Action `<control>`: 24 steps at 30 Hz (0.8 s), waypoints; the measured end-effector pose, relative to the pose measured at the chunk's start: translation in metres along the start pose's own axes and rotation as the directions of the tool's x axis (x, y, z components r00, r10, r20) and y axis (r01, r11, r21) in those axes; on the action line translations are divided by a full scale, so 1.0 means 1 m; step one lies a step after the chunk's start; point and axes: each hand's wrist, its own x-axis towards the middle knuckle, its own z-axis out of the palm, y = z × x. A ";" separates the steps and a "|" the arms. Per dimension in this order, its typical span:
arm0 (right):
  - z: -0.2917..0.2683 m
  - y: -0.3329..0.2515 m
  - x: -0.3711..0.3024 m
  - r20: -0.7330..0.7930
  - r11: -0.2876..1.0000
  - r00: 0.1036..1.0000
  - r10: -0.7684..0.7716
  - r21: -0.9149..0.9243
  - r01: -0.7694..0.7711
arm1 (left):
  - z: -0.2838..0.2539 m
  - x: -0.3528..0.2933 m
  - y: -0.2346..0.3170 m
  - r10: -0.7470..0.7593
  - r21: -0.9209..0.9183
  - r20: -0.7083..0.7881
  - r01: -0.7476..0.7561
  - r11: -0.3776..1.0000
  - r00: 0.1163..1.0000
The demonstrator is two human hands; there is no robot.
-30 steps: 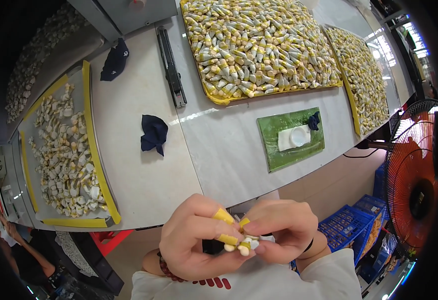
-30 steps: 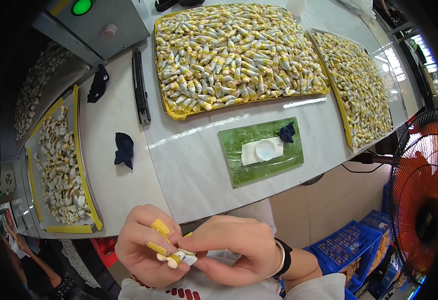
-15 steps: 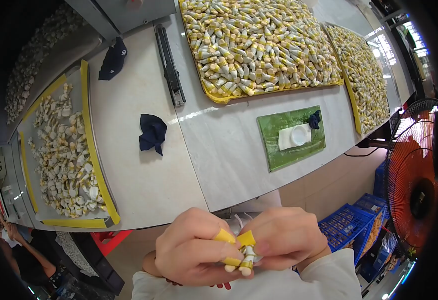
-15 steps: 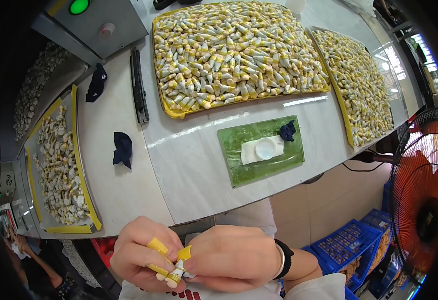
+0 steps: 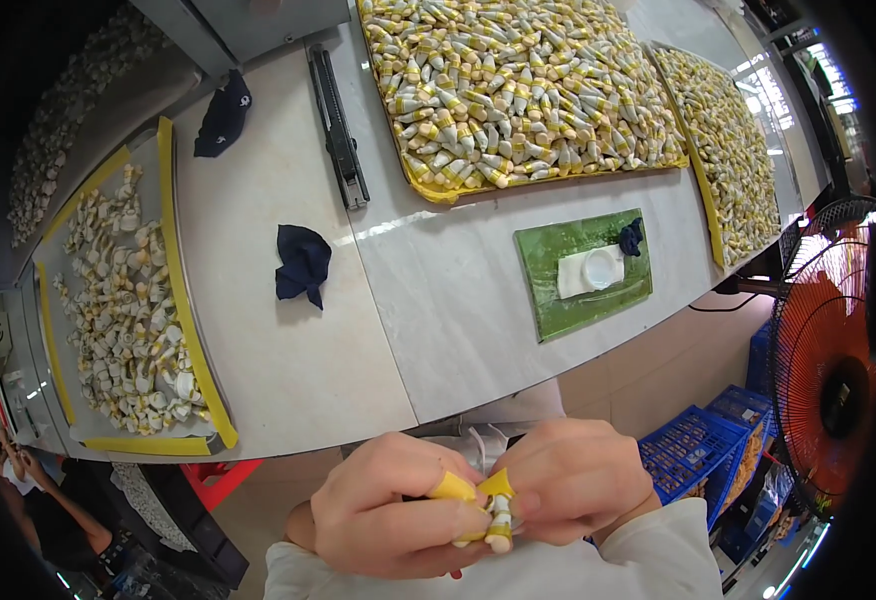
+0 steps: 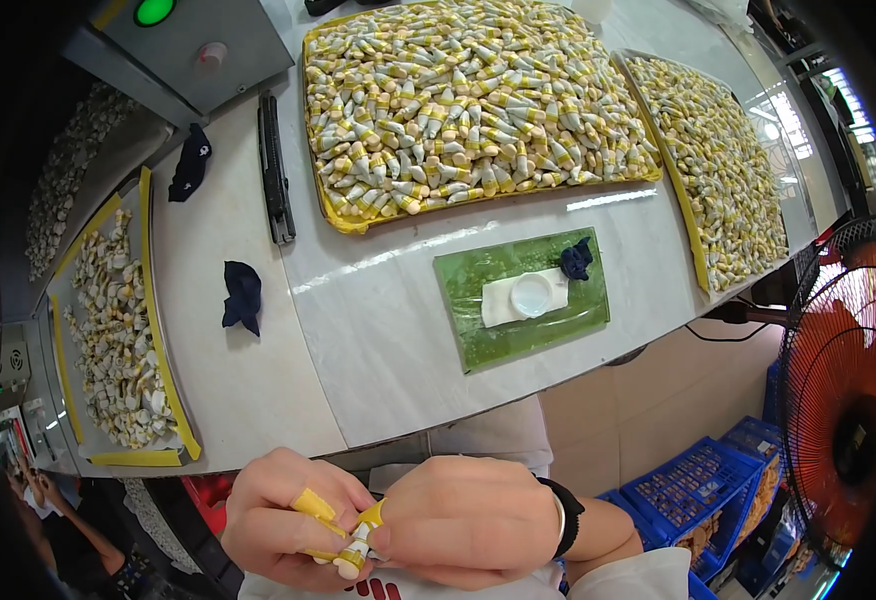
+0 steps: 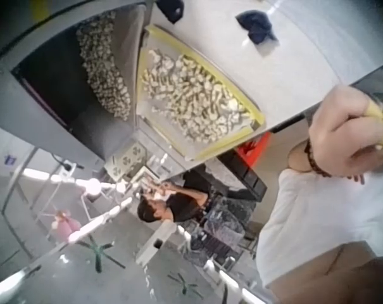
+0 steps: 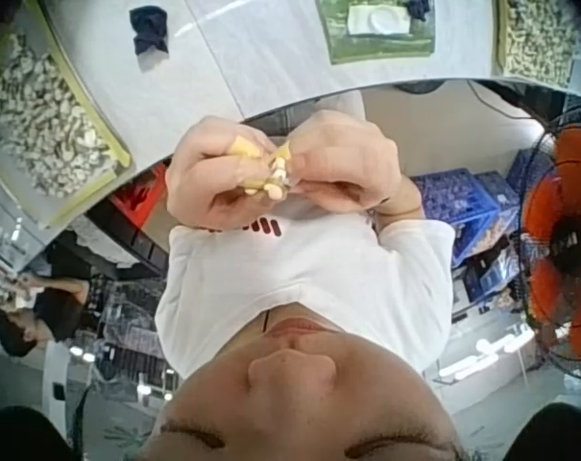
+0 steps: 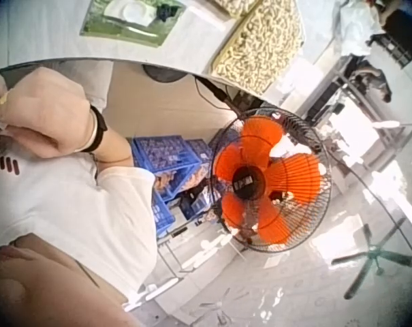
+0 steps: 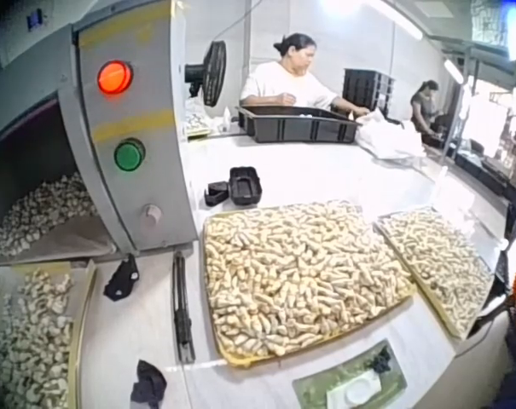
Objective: Assembling small plastic toy components and arranging them on trays.
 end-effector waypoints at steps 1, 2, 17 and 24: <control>0.001 -0.002 0.000 0.000 1.000 1.000 0.001 0.001 -0.001 | 0.001 0.000 0.000 -0.001 0.000 0.000 0.001 1.000 1.000; 0.003 -0.005 -0.001 -0.029 0.999 0.999 0.020 -0.040 -0.022 | 0.001 -0.001 -0.001 -0.001 -0.009 -0.009 0.001 1.000 1.000; 0.006 -0.007 -0.005 -0.050 0.996 0.999 -0.011 -0.091 0.006 | 0.006 -0.003 -0.002 -0.025 -0.073 -0.052 0.021 0.997 0.998; 0.007 -0.007 -0.004 -0.046 0.995 0.999 -0.026 -0.102 0.022 | 0.007 -0.005 -0.003 -0.014 -0.081 -0.080 0.008 0.997 0.997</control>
